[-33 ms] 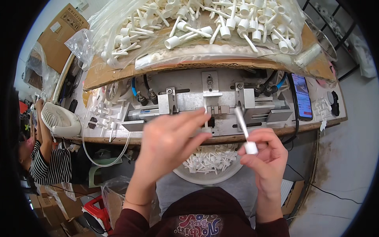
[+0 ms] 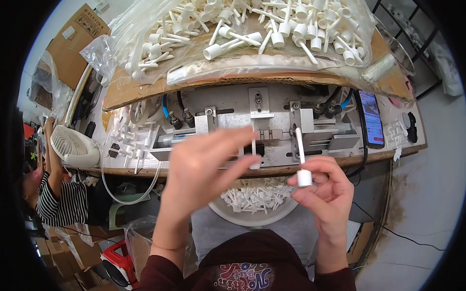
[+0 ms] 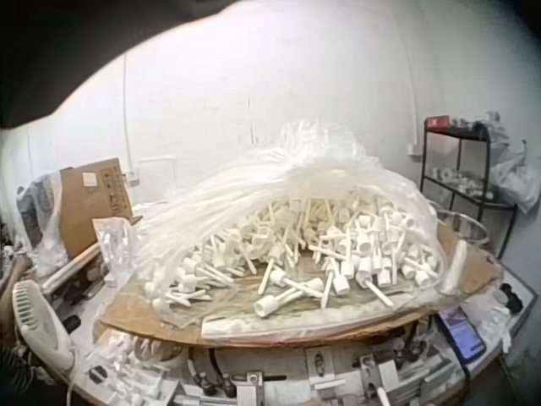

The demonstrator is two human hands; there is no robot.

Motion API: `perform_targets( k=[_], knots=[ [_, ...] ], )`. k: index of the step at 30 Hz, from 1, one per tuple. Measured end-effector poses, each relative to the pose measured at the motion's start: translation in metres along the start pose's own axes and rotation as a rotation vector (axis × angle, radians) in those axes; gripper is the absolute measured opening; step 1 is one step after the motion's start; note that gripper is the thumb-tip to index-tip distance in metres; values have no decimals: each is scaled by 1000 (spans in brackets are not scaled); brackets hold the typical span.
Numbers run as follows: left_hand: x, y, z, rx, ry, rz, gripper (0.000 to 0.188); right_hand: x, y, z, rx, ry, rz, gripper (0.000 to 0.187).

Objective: Manually assemble white plastic sprayer nozzle components using a pneumatic assembly machine.

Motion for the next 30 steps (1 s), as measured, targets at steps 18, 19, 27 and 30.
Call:
perform_targets(
  k=[18,19,27,30],
  knots=[
    [16,89,62,9,120,-176,21,-72,-1,-20,1103,-1331,432,29],
    [20,86,60,26,77,-241,20,-75,-1,-18,1092,-1342,443,28],
    [56,52,37,165,-159,-427,13,-78,4,-10,969,-1361,568,27],
    [59,34,32,194,-267,-320,10,-86,20,21,999,-1208,563,25]
  ],
)
Point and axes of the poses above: each hand's wrist, its own y-axis towards the middle knuckle, its own x-axis out of the back of the hand, z = x × y, the point moved 5 cm from there along y, towards the middle knuckle, and after that the axes turned 9 degrees about -z, right-handed, at the moved point
